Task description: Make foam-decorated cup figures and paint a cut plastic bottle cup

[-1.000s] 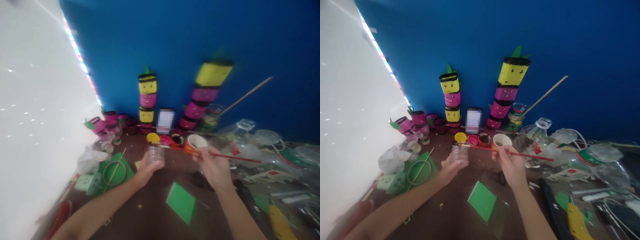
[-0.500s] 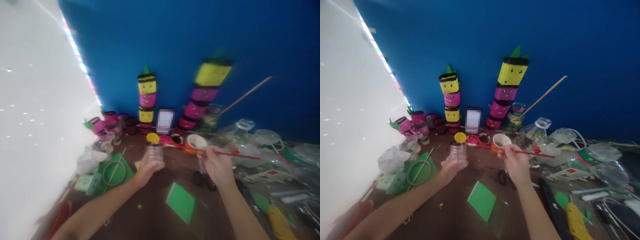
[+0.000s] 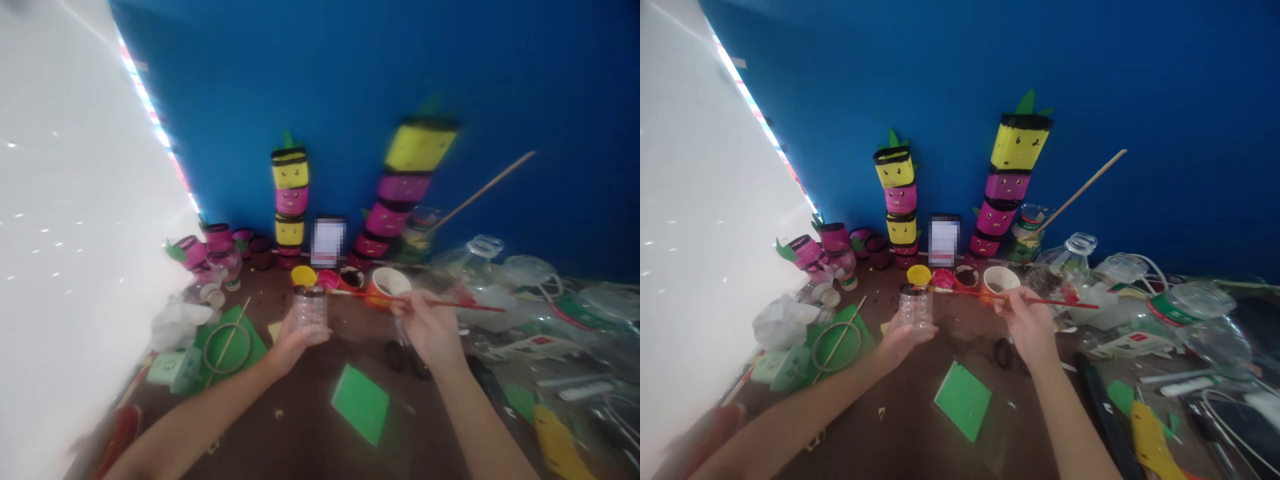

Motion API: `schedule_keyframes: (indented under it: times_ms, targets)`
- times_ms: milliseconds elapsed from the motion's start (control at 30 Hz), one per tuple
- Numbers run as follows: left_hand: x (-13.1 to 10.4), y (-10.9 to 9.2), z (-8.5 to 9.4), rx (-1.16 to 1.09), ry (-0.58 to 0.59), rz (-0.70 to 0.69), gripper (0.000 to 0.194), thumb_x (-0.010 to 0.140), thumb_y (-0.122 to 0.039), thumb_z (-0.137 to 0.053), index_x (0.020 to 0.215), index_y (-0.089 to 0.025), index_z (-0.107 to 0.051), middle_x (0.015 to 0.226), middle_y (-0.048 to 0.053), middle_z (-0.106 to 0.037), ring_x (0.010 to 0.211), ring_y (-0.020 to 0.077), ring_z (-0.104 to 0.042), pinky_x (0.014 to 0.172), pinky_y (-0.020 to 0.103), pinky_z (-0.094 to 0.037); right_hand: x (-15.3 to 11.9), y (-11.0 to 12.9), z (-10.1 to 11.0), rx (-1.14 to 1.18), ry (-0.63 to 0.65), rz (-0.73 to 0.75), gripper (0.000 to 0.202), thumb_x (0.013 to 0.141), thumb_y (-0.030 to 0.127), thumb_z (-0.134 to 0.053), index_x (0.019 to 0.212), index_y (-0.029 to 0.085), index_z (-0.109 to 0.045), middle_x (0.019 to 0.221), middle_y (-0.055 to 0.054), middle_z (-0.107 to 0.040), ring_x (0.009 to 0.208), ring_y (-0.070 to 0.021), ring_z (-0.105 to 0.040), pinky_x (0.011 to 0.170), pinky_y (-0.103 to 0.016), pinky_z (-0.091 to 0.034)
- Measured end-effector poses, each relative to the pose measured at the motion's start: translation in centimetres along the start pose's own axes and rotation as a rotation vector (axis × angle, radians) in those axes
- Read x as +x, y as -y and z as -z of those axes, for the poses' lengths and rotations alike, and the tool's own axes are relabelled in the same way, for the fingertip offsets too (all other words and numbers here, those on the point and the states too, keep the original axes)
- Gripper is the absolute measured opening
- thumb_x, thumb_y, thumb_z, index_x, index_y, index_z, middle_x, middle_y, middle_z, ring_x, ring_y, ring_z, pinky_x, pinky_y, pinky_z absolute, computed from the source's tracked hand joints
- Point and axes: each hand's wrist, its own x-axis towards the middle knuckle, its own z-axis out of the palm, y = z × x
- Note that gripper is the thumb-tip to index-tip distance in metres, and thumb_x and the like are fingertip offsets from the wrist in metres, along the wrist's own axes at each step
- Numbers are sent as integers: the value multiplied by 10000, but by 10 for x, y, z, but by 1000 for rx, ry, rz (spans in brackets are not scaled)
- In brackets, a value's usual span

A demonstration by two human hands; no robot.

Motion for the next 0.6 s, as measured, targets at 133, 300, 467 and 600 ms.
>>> schedule_keyframes:
  times_ms: [133,300,467,600]
  targets:
    - [-1,0,-1,0,6,-5,513,627,-312,-749,1069,-191,-519,932,56,-639,900,259,-643,817,413,-471,-1,5,2,44,-44,32,190,632,333,-761,666,205,-624,623,26,-573,560,-91,-521,477,-219,-421]
    - [0,-2,-5,-2,3,-21,550,618,-315,-765,1091,-180,-519,979,81,-648,970,278,-621,892,452,-432,-8,7,-12,73,-72,0,263,612,335,-780,624,199,-555,534,44,-541,488,-96,-520,431,-220,-412]
    - [0,-4,-8,11,2,-48,570,609,-311,-771,1101,-158,-529,983,96,-656,963,268,-620,926,451,-410,-11,1,-21,85,-133,-30,332,558,354,-811,612,201,-521,472,67,-524,435,-85,-513,399,-196,-396]
    - [-1,-5,-10,19,-15,-46,593,589,-326,-780,1100,-150,-537,990,105,-655,966,268,-615,930,451,-403,-11,-1,-21,76,-115,-39,341,570,361,-807,604,201,-508,472,70,-524,429,-83,-513,390,-194,-395]
